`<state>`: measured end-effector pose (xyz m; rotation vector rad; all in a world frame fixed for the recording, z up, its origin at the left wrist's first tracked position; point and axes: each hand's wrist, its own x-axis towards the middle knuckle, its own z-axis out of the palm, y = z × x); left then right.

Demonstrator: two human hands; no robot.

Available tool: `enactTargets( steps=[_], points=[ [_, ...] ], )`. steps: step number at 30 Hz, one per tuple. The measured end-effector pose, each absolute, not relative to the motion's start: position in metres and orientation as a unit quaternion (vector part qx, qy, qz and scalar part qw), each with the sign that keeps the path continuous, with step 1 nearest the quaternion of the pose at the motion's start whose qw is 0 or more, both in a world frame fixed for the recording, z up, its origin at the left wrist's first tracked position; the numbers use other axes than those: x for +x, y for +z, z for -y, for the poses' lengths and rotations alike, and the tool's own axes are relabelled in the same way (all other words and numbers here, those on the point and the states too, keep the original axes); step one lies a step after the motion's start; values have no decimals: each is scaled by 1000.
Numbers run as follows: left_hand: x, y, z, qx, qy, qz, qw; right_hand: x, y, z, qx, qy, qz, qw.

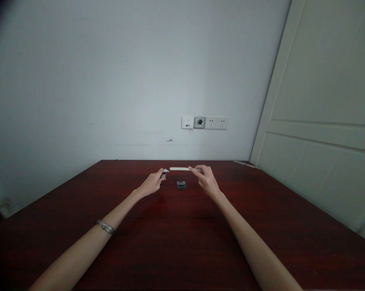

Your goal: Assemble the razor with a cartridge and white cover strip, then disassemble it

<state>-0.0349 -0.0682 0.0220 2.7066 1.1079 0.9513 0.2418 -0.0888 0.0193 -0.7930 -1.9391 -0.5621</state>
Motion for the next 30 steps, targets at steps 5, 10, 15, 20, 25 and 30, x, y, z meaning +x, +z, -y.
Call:
enactTargets(
  steps=[5, 10, 15, 20, 25, 30],
  points=[
    [-30, 22, 70, 878, 312, -360, 44, 224, 20, 95, -333, -188, 788, 483],
    [-33, 24, 67, 869, 338, -356, 60, 224, 16, 91, -338, -169, 792, 479],
    [-34, 22, 65, 868, 336, -360, 64, 228, 16, 89, -350, -187, 779, 485],
    [-29, 19, 67, 873, 324, -358, 74, 222, 17, 93, -331, -180, 805, 459],
    [-34, 21, 67, 864, 346, -354, 91, 238, 17, 87, -338, -193, 799, 458],
    [-33, 22, 67, 862, 343, -361, 97, 226, 20, 91, -341, -180, 784, 487]
  ],
)
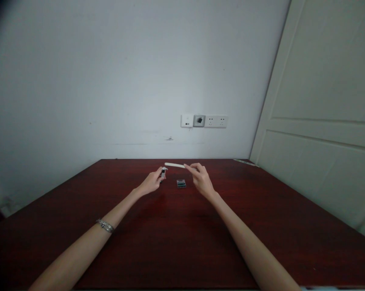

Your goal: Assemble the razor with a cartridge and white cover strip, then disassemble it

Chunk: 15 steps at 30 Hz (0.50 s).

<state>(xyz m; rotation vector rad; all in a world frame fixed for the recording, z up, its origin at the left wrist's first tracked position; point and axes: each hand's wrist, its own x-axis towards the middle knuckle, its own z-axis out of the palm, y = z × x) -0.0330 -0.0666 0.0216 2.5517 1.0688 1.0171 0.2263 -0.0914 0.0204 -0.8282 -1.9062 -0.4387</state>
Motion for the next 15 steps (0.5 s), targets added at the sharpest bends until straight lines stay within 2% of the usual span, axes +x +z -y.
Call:
enactTargets(
  steps=[6, 15],
  points=[
    [-31, 21, 67, 858, 345, -366, 107, 219, 18, 93, -334, -178, 799, 469],
    [-28, 16, 66, 856, 346, -367, 115, 220, 12, 86, -351, -169, 766, 511]
  ],
)
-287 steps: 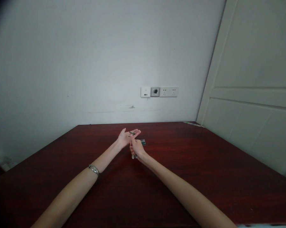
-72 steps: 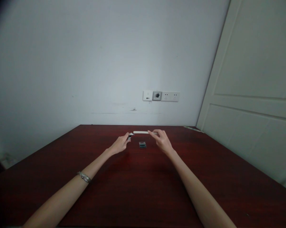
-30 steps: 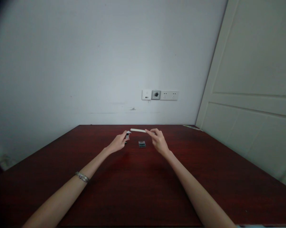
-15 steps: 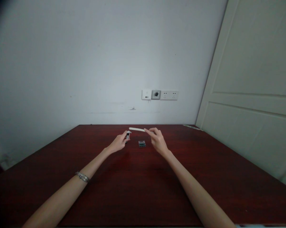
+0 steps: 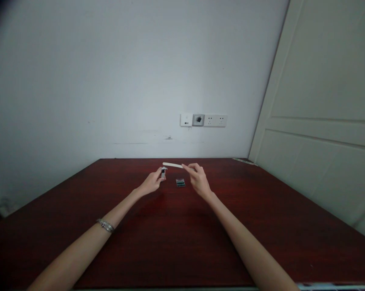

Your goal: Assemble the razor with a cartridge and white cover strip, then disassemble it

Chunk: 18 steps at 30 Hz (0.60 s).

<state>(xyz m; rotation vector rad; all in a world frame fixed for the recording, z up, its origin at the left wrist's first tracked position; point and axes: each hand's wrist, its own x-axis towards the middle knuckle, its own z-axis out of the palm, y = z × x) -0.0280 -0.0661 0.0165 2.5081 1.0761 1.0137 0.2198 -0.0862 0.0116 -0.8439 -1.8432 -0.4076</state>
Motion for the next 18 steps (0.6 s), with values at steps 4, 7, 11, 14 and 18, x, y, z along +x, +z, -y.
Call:
enactTargets(
  steps=[4, 7, 11, 14, 18],
  points=[
    [-27, 16, 65, 856, 350, -361, 118, 218, 9, 86, -341, -153, 783, 497],
    [-30, 17, 64, 857, 356, -354, 118, 231, 8, 82, -345, -167, 786, 485],
    [-32, 18, 65, 851, 358, -363, 127, 237, 12, 83, -348, -172, 770, 506],
    [-28, 16, 65, 851, 350, -369, 128, 225, 16, 89, -342, -155, 770, 516],
    [-25, 15, 64, 852, 352, -365, 130, 219, 15, 92, -337, -160, 799, 471]
  ],
)
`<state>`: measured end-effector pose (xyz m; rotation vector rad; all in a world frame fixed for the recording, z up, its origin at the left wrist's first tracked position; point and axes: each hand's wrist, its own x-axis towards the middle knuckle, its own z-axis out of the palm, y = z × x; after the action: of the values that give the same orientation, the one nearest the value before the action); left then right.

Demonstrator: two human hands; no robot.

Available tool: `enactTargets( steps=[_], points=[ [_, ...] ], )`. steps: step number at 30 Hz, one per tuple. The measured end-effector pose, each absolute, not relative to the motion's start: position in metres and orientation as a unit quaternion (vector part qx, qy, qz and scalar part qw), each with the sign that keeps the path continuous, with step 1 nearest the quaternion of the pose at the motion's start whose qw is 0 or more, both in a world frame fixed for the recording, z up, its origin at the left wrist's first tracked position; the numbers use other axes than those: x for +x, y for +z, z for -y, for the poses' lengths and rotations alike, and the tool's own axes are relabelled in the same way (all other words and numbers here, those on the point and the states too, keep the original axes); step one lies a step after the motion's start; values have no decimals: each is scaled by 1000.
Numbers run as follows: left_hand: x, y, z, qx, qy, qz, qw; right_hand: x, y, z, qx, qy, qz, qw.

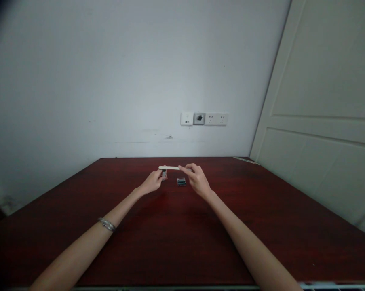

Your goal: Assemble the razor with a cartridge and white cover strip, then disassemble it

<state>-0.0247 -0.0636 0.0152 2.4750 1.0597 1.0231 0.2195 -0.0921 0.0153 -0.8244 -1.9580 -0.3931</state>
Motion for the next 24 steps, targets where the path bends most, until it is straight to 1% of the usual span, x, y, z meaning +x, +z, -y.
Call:
enactTargets(
  steps=[6, 12, 16, 20, 24],
  points=[
    [-32, 17, 64, 860, 347, -357, 113, 239, 13, 85, -357, -185, 788, 467],
    [-29, 12, 62, 863, 330, -370, 99, 218, 15, 94, -346, -170, 792, 474],
    [-29, 12, 61, 862, 342, -361, 98, 234, 9, 86, -350, -172, 794, 465],
    [-29, 14, 62, 860, 343, -362, 105, 246, 10, 81, -363, -173, 778, 483],
    [-27, 15, 65, 863, 331, -367, 99, 228, 15, 88, -340, -150, 783, 499]
  ],
)
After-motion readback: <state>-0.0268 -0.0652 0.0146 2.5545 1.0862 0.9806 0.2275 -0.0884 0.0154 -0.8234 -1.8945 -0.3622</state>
